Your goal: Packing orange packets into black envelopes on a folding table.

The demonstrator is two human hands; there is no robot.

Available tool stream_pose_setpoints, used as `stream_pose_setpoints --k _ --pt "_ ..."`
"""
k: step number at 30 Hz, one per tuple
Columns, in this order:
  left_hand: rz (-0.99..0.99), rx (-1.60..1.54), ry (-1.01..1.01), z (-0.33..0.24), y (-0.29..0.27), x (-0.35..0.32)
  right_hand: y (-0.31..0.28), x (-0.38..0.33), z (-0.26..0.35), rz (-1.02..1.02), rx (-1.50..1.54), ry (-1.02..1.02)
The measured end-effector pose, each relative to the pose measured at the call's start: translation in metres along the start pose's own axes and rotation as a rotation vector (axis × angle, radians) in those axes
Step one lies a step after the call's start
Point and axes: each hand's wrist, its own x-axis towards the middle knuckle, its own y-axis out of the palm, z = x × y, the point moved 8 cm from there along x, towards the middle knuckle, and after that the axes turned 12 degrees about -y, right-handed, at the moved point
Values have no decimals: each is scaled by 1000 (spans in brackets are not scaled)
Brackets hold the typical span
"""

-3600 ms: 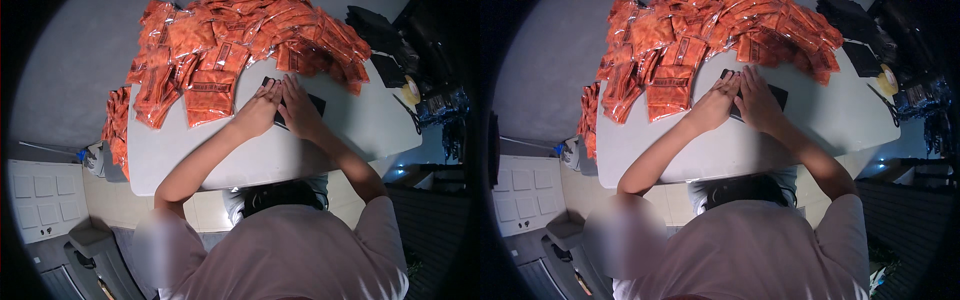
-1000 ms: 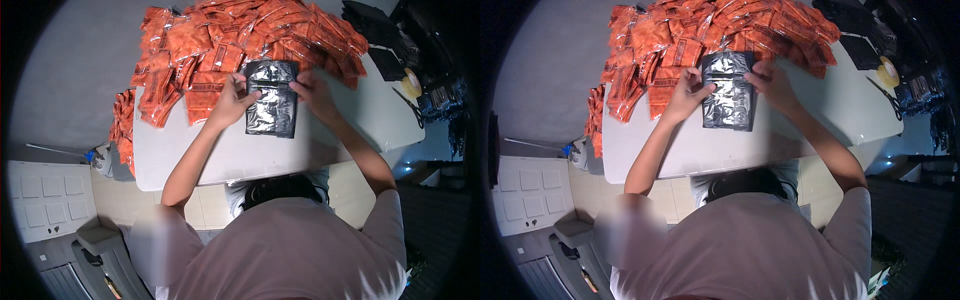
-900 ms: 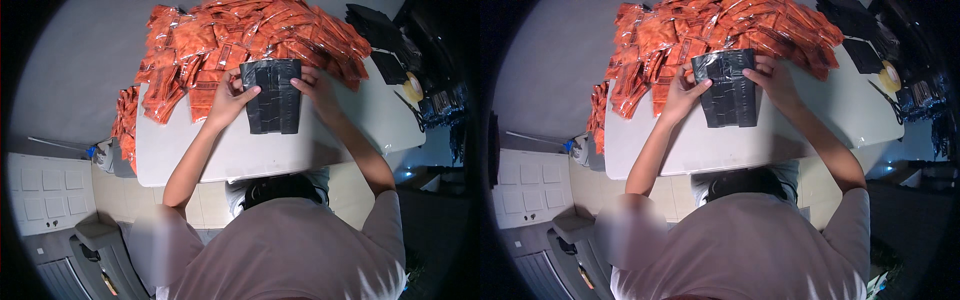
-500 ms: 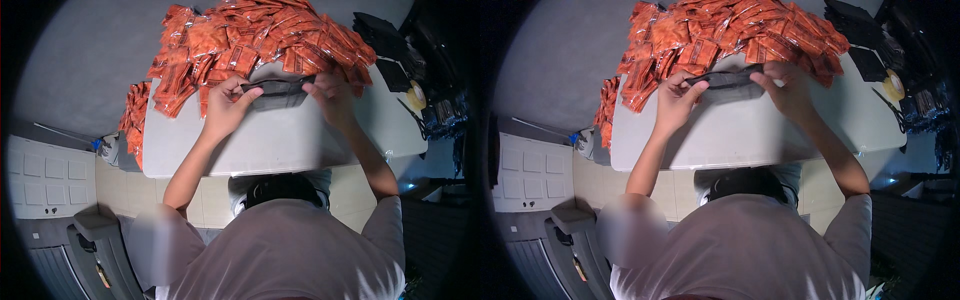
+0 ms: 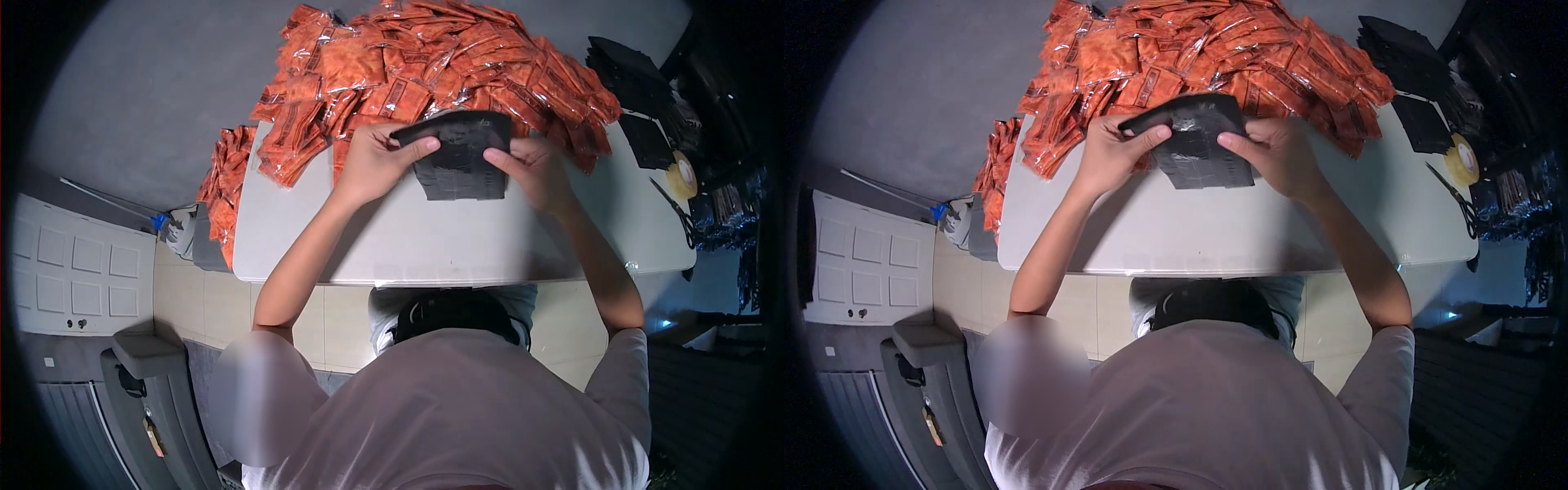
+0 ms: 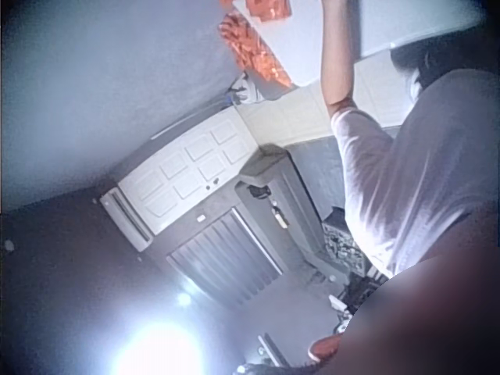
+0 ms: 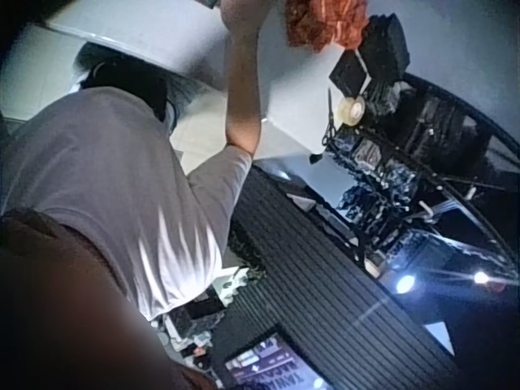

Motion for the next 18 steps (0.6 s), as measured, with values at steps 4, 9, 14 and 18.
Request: stream_pose_setpoints --k 4,9,14,18 --pt "73 -10 -45 19 3 13 13 3 1 -92 331 -116" --pt "168 -77 -4 22 16 17 22 -5 -26 -59 282 46" --pt "267 -51 -74 45 23 41 28 1 -54 -137 322 172" --pt "205 202 -272 74 33 74 26 4 -132 -172 383 196"
